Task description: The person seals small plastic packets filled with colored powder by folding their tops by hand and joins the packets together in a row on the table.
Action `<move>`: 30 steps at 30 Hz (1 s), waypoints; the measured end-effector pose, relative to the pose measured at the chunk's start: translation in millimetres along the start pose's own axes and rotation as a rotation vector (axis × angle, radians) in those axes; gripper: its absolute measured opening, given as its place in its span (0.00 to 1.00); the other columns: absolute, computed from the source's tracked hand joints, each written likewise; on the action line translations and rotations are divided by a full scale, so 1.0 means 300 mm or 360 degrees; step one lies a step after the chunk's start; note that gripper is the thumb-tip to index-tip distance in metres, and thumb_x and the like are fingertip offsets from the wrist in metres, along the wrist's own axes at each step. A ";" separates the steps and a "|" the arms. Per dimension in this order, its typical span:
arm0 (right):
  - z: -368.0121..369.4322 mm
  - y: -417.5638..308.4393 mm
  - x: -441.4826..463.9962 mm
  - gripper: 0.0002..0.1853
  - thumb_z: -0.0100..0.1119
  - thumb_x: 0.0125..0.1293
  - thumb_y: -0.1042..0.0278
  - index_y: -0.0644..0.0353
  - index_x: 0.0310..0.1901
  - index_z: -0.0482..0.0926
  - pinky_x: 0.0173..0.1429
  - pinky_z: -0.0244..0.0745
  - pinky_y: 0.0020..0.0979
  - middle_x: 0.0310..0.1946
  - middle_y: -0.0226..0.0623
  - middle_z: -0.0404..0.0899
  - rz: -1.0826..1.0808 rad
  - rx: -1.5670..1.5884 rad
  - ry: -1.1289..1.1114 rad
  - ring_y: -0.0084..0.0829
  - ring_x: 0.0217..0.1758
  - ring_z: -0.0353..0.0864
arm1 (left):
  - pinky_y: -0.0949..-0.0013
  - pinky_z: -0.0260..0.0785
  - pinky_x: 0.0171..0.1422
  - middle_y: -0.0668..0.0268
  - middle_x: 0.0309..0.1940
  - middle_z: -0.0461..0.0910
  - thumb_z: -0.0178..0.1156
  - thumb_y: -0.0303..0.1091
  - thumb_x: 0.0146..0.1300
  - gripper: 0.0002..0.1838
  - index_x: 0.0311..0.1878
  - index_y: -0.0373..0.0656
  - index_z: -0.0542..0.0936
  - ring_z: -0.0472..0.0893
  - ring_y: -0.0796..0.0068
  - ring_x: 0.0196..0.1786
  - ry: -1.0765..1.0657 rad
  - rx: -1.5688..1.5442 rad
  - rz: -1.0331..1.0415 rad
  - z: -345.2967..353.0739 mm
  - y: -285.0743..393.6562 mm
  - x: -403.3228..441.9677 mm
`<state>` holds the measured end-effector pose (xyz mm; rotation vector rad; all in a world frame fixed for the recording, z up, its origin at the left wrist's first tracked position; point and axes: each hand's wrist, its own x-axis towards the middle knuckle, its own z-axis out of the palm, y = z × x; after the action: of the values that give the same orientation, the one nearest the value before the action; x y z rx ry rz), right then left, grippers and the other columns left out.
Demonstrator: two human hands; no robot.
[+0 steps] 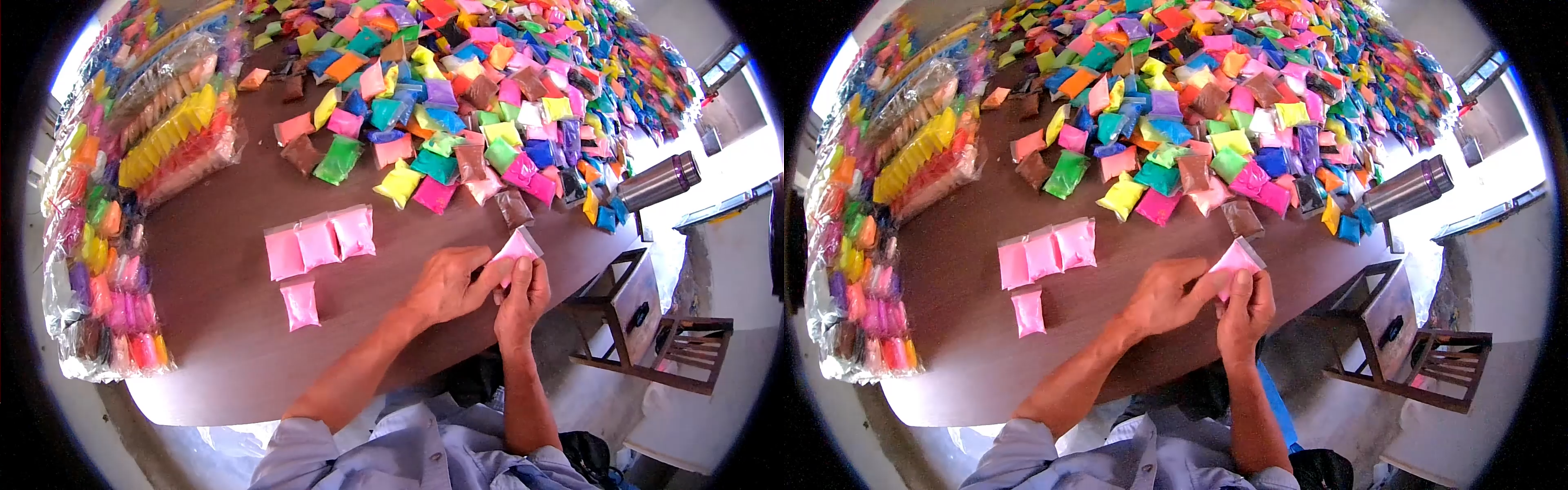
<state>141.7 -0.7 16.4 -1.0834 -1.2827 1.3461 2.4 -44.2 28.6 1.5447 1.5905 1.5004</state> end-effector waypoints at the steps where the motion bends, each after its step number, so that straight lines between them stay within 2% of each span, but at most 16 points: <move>1: 0.000 0.000 0.001 0.14 0.51 0.83 0.55 0.56 0.43 0.74 0.23 0.60 0.19 0.28 0.23 0.73 -0.0001 -0.0002 0.0002 0.13 0.23 0.68 | 0.54 0.69 0.31 0.49 0.24 0.78 0.64 0.40 0.73 0.18 0.31 0.36 0.80 0.79 0.47 0.27 -0.0001 -0.0003 0.0001 0.001 0.000 0.001; 3: 0.001 0.003 0.004 0.14 0.52 0.83 0.55 0.56 0.43 0.74 0.23 0.61 0.19 0.27 0.24 0.73 -0.0017 0.0026 -0.0007 0.13 0.21 0.67 | 0.49 0.73 0.34 0.51 0.24 0.80 0.63 0.42 0.73 0.19 0.30 0.36 0.79 0.82 0.44 0.30 0.0012 -0.0035 -0.0007 -0.001 0.000 0.006; 13: -0.017 0.035 0.004 0.13 0.53 0.82 0.59 0.59 0.40 0.74 0.25 0.61 0.19 0.27 0.25 0.73 -0.0120 -0.0186 -0.0165 0.13 0.23 0.67 | 0.52 0.73 0.34 0.49 0.24 0.80 0.63 0.41 0.73 0.18 0.31 0.35 0.80 0.82 0.44 0.29 0.0050 -0.0046 -0.0083 -0.002 0.003 0.009; 15: 0.000 0.034 0.005 0.14 0.54 0.82 0.60 0.59 0.38 0.73 0.25 0.60 0.19 0.27 0.24 0.73 -0.0282 -0.0214 -0.0229 0.12 0.24 0.66 | 0.54 0.70 0.31 0.50 0.24 0.78 0.64 0.41 0.74 0.16 0.35 0.36 0.82 0.80 0.52 0.25 0.0084 -0.0201 -0.0150 -0.002 -0.006 0.008; 18: 0.004 -0.007 0.000 0.14 0.53 0.82 0.60 0.59 0.37 0.73 0.26 0.61 0.20 0.27 0.23 0.73 -0.0156 -0.0204 -0.0253 0.12 0.24 0.66 | 0.56 0.70 0.30 0.51 0.23 0.77 0.64 0.40 0.73 0.16 0.35 0.36 0.82 0.79 0.55 0.24 0.0105 -0.0073 -0.0051 -0.007 -0.015 0.010; 22: 0.007 0.001 0.005 0.13 0.51 0.83 0.61 0.56 0.39 0.75 0.24 0.60 0.19 0.25 0.23 0.72 -0.0160 -0.0163 -0.0172 0.12 0.22 0.66 | 0.56 0.69 0.29 0.52 0.22 0.76 0.65 0.40 0.72 0.15 0.35 0.36 0.82 0.78 0.59 0.22 0.0122 0.0026 0.0015 0.000 -0.031 0.006; 28: -0.003 0.003 -0.002 0.12 0.50 0.84 0.63 0.57 0.40 0.76 0.25 0.59 0.19 0.25 0.22 0.72 -0.0187 -0.0186 -0.0201 0.12 0.22 0.66 | 0.60 0.70 0.28 0.53 0.22 0.78 0.67 0.41 0.71 0.16 0.33 0.36 0.81 0.78 0.63 0.22 0.0140 -0.0145 -0.0165 0.006 -0.004 0.006; 30: -0.001 -0.001 -0.003 0.12 0.53 0.83 0.61 0.60 0.42 0.78 0.27 0.60 0.19 0.27 0.21 0.73 -0.0201 -0.0224 -0.0278 0.11 0.25 0.66 | 0.60 0.71 0.29 0.53 0.22 0.79 0.67 0.40 0.71 0.16 0.34 0.36 0.81 0.79 0.65 0.23 0.0141 -0.0153 -0.0202 0.004 -0.012 0.005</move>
<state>142.2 -1.4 16.7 -0.9782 -1.5681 1.2924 1.7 -41.7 25.6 1.3166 1.6081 1.5705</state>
